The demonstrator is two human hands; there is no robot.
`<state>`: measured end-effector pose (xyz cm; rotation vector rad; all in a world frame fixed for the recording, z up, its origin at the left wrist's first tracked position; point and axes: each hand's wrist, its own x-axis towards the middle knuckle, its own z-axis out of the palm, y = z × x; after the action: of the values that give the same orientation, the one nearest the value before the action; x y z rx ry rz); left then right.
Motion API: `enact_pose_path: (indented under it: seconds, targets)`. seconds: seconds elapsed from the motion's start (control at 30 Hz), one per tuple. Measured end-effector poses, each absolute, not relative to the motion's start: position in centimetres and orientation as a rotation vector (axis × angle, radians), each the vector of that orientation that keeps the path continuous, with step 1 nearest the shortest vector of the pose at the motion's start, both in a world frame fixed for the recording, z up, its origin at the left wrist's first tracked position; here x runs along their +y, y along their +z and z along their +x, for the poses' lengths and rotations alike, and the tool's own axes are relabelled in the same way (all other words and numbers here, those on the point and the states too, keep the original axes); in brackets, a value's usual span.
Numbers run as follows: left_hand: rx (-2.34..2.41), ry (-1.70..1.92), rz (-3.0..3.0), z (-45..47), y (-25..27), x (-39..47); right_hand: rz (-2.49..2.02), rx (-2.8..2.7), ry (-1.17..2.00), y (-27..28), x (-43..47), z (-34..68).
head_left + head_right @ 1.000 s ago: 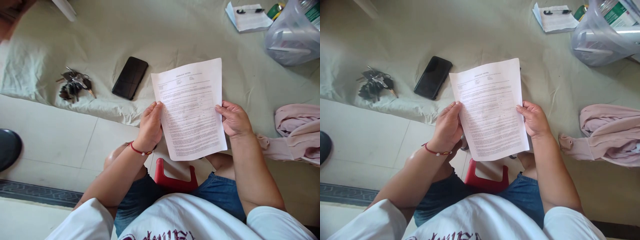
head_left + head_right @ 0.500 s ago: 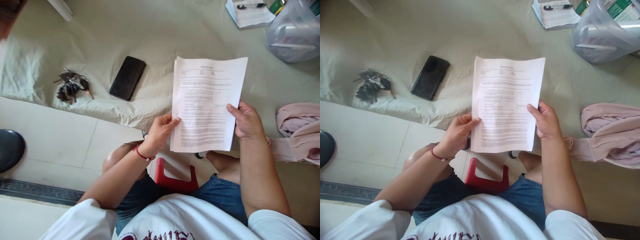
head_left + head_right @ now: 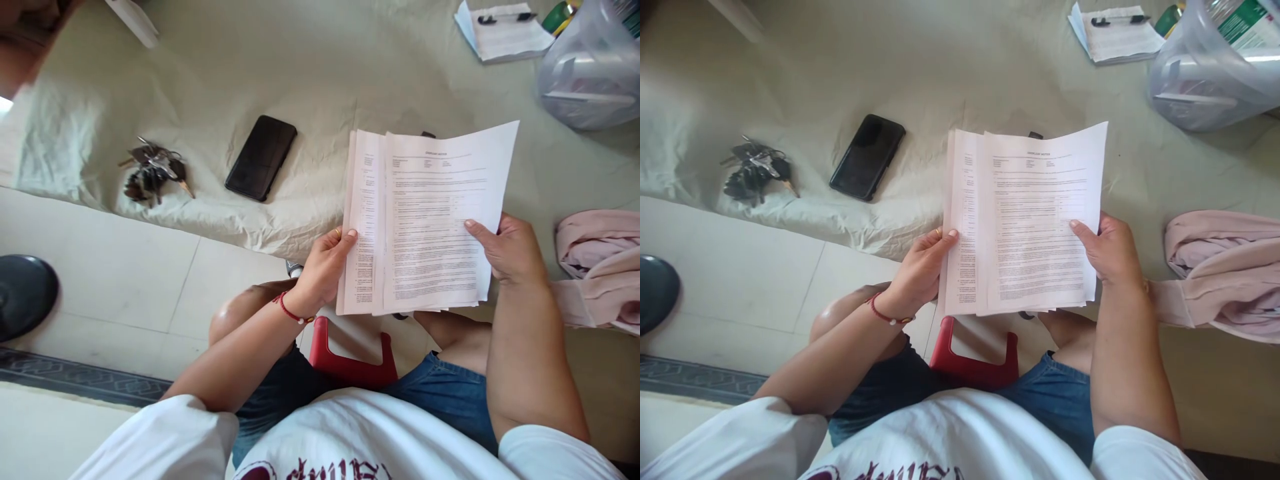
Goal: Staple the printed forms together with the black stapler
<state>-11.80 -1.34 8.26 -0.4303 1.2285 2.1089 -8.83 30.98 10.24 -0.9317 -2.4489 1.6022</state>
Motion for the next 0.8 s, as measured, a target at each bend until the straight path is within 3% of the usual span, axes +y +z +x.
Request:
enact_pose_path:
  seconds: [0.07, 0.43, 0.8]
  targets:
    - [1.241, 2.122, -0.428, -11.8, 8.1, -1.3, -0.955, -2.408, 1.479, 10.0, 31.9, -8.9]
    - [1.204, 2.112, -0.523, -12.2, 7.9, -1.7, -0.885, -1.848, 1.487, 10.6, 35.2, -9.7]
    - [1.16, 2.192, -0.448, -11.7, 8.4, -1.2, -0.838, -1.955, 1.5, 10.6, 33.1, -9.9]
